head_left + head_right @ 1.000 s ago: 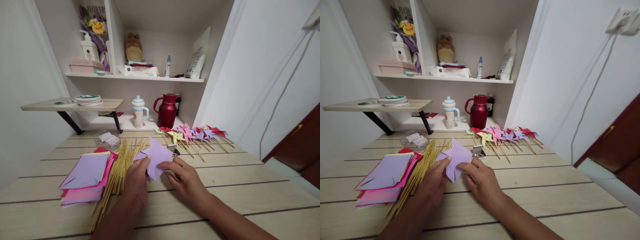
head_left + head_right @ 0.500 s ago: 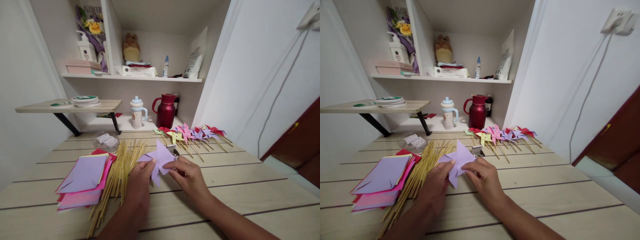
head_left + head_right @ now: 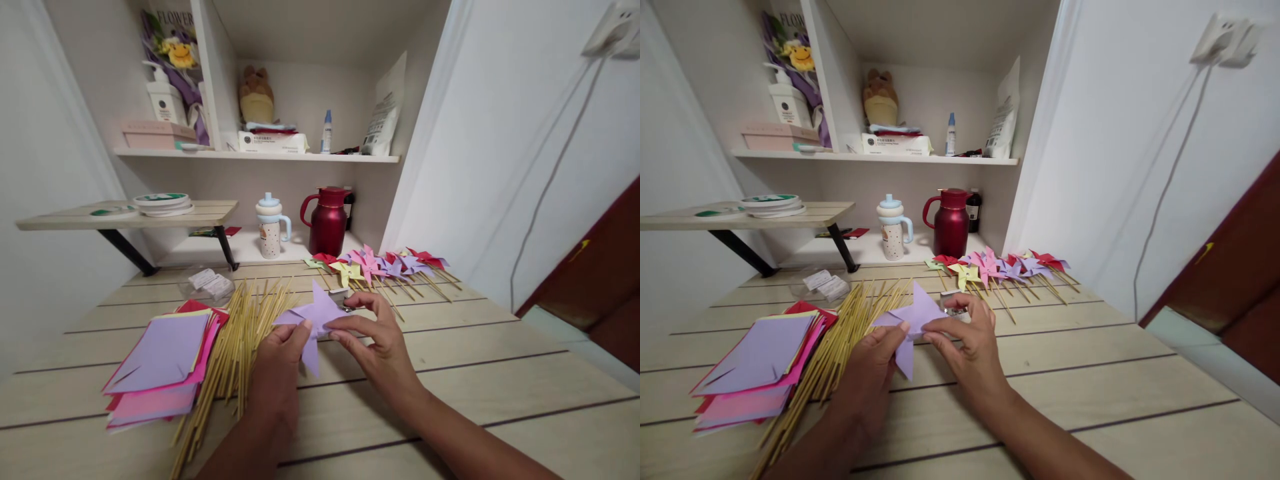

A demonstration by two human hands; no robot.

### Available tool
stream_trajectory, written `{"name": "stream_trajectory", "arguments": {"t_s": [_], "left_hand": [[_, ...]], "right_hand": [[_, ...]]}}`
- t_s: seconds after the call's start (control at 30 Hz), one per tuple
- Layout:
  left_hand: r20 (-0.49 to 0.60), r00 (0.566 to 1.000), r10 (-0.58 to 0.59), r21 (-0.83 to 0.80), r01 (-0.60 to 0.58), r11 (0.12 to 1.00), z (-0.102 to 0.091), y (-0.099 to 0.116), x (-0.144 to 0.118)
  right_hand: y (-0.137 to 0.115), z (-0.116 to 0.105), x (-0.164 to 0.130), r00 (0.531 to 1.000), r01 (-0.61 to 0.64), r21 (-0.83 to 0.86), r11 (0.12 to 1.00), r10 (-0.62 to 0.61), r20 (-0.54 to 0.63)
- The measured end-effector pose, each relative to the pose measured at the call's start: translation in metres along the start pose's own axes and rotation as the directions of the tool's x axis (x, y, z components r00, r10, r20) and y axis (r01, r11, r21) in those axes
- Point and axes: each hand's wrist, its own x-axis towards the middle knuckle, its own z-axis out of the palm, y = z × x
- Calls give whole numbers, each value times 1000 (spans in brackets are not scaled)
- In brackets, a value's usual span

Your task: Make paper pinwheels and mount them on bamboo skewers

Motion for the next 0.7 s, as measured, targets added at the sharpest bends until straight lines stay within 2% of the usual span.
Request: {"name": "stream_trajectory", "arguments": {"t_s": [0.13,0.3,0.7], "left_hand": [[49,999,-8,-6,9,1000,-1,0,0],[59,998,-18,-13,19,1000,-2,0,1],[42,999,-11,-6,11,1000,0,-5,1]], "right_hand": [[0,-2,1,999,-11,44,999,9,43],[-2,-2,0,996,-21,79,997,14,91],[-2,0,2,980,-181,107,978,171,99]]}}
